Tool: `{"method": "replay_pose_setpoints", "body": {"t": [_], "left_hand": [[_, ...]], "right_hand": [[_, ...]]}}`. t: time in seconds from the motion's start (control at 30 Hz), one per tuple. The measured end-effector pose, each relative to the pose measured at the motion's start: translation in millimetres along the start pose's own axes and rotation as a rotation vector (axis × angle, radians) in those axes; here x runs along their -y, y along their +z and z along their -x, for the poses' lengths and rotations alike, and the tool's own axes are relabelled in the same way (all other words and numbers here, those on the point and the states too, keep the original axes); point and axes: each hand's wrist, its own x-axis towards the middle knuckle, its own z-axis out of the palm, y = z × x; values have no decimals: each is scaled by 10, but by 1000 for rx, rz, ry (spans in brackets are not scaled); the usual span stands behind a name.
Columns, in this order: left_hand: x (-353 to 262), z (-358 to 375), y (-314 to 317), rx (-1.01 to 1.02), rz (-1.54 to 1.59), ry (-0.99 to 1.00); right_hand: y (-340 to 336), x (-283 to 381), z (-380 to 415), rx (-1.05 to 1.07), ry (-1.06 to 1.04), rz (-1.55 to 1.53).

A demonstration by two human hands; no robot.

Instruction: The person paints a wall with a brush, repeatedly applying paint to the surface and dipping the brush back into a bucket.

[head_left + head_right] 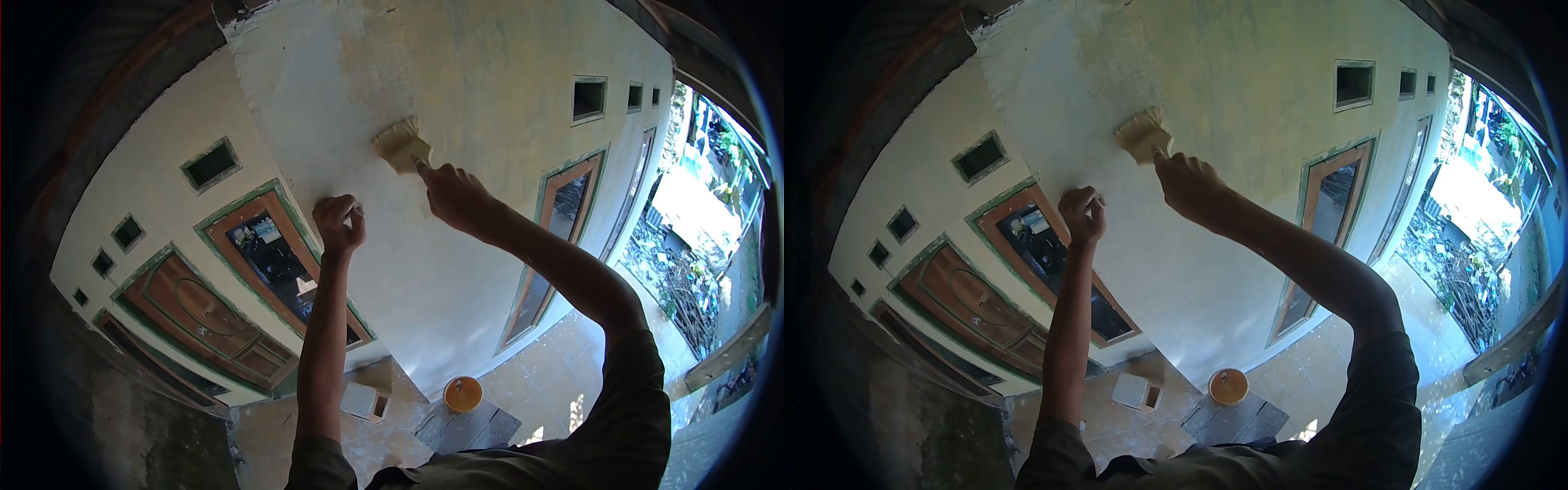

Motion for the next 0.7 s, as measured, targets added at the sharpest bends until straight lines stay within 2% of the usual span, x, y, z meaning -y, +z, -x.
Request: {"method": "replay_pose_setpoints", "body": {"t": [0.1, 0.17, 0.2, 0.27, 0.3, 0.33, 0.47, 0.7], "left_hand": [[-2, 12, -30, 27, -2, -17], [-10, 22, -40, 60, -16, -35], [-4, 6, -40, 50, -6, -19], [12, 2, -34, 40, 7, -1], [18, 6, -27, 30, 15, -1], [23, 13, -28, 22, 21, -2], [16, 10, -32, 18, 52, -19], [-4, 9, -21, 16, 34, -28]], "right_hand": [[281, -62, 341, 130, 0, -15], [311, -66, 428, 601, 170, -209], [331, -74, 421, 597, 172, -211], [233, -42, 300, 805, 220, -204], [145, -50, 148, 922, 309, -235], [116, -98, 38, 840, 295, -265], [-424, -170, -724, 780, 205, -185], [-1597, -102, -1635, 414, 302, -294]]}}
